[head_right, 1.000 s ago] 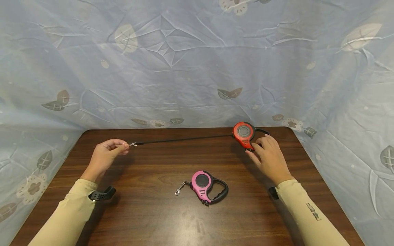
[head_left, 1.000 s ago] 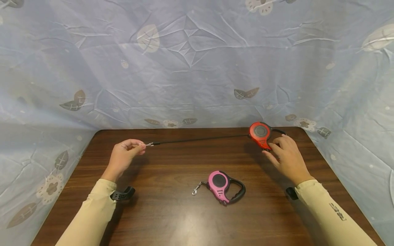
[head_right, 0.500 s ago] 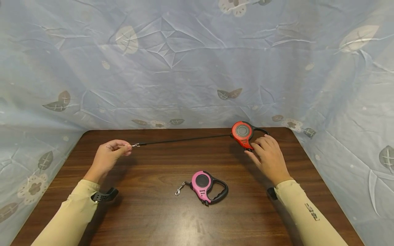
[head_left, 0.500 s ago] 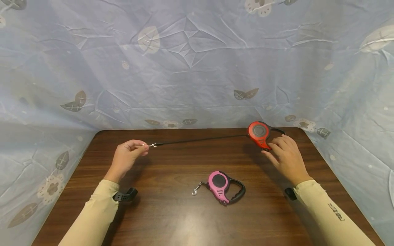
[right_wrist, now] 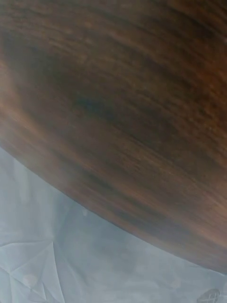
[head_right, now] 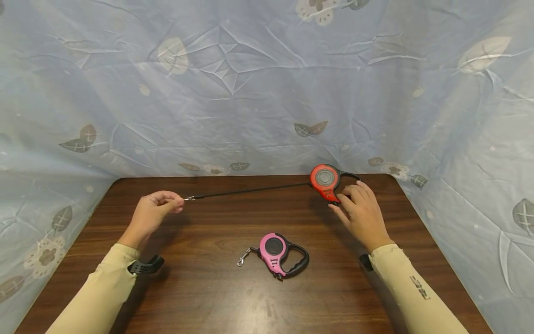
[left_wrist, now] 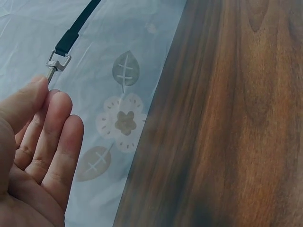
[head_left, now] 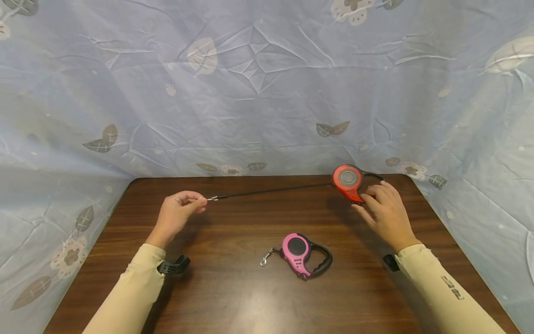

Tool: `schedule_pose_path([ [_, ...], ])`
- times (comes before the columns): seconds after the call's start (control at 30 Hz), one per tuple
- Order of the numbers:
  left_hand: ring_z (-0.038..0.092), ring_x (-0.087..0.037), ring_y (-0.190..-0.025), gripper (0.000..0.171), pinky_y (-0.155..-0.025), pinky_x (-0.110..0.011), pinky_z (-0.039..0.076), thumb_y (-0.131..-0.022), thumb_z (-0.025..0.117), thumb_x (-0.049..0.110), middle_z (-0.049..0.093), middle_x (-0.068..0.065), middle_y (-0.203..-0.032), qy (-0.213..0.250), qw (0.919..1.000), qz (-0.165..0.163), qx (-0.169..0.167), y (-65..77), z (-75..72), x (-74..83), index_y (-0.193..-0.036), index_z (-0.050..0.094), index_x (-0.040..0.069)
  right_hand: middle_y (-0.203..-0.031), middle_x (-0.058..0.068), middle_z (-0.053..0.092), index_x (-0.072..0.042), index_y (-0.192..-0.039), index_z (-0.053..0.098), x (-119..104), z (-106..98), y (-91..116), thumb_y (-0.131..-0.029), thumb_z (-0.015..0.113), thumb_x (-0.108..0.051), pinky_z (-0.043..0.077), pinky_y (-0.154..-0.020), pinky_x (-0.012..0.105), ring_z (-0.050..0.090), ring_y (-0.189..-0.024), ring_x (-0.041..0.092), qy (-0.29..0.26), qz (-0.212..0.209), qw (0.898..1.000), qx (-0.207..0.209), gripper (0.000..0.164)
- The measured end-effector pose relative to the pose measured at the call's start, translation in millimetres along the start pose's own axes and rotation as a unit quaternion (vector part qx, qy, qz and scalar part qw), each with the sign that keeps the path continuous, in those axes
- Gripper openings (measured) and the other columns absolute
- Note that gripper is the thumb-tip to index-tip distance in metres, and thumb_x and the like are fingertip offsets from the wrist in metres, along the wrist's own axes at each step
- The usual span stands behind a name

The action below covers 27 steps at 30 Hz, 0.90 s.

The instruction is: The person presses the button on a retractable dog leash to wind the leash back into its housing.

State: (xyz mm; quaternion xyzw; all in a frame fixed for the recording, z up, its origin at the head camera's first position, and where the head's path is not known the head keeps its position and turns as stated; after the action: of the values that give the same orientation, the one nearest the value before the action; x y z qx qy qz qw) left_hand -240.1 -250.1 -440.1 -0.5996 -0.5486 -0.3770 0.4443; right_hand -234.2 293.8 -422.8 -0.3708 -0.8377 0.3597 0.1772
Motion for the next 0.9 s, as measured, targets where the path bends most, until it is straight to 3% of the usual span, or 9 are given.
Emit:
schedule_pose_path([
  [0.43, 0.077, -0.021, -0.085, 0.035, -0.08, -0.024, 0.061, -0.094, 0.078, 0.037, 0.077, -0.008, -0.093, -0.016, 0.9997, -0.011, -0.012, -0.6, 8.2, -0.5, -0.102, 0.072, 0.003, -0.099, 0.02, 0.064, 0.004, -0.098, 0.072, -9, 2, -5, -0.104, 0.062, -0.043, 0.036, -0.114, 0.06, 0.059, -0.099, 0.043, 0.004, -0.011, 1.0, 0.013, 0.049],
  [0.6, 0.077, -0.02, -0.086, 0.037, -0.081, -0.025, 0.061, -0.095, 0.077, 0.037, 0.077, -0.016, -0.098, -0.02, 0.9994, -0.018, -0.02, -1.8, 12.3, 0.2, -0.104, 0.072, 0.002, -0.099, 0.02, 0.063, 0.004, -0.098, 0.072, -12, 5, -6, -0.104, 0.062, -0.044, 0.036, -0.114, 0.06, 0.06, -0.098, 0.042, 0.002, -0.011, 1.0, 0.02, 0.05],
  [0.8, 0.077, -0.03, -0.09, 0.039, -0.085, -0.042, 0.062, -0.097, 0.075, 0.034, 0.076, -0.02, -0.097, -0.023, 0.9991, -0.008, -0.035, -4.1, 17.4, 0.7, -0.107, 0.072, -0.003, -0.1, 0.02, 0.063, 0.004, -0.098, 0.072, -17, 10, -9, -0.102, 0.065, -0.041, 0.037, -0.114, 0.06, 0.059, -0.099, 0.043, -0.001, -0.017, 1.0, 0.021, 0.046],
  [0.9, 0.076, -0.031, -0.09, 0.036, -0.086, -0.044, 0.062, -0.099, 0.073, 0.031, 0.076, -0.018, -0.097, -0.018, 0.9991, -0.007, -0.039, -4.0, 19.8, 2.2, -0.108, 0.072, -0.003, -0.1, 0.02, 0.062, 0.004, -0.097, 0.071, -19, 11, -10, -0.102, 0.065, -0.043, 0.036, -0.114, 0.06, 0.059, -0.099, 0.042, -0.002, -0.016, 1.0, 0.02, 0.047],
])
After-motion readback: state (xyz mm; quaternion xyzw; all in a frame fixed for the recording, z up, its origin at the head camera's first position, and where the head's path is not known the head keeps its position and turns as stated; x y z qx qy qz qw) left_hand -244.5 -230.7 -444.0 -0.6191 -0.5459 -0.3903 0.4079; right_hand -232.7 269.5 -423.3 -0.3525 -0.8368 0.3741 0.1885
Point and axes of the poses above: each hand's wrist, its own y-axis away from the middle knuckle, its own z-axis out of the palm, x = y × z, the point moved 3 cm from there along -y, towards the middle knuckle
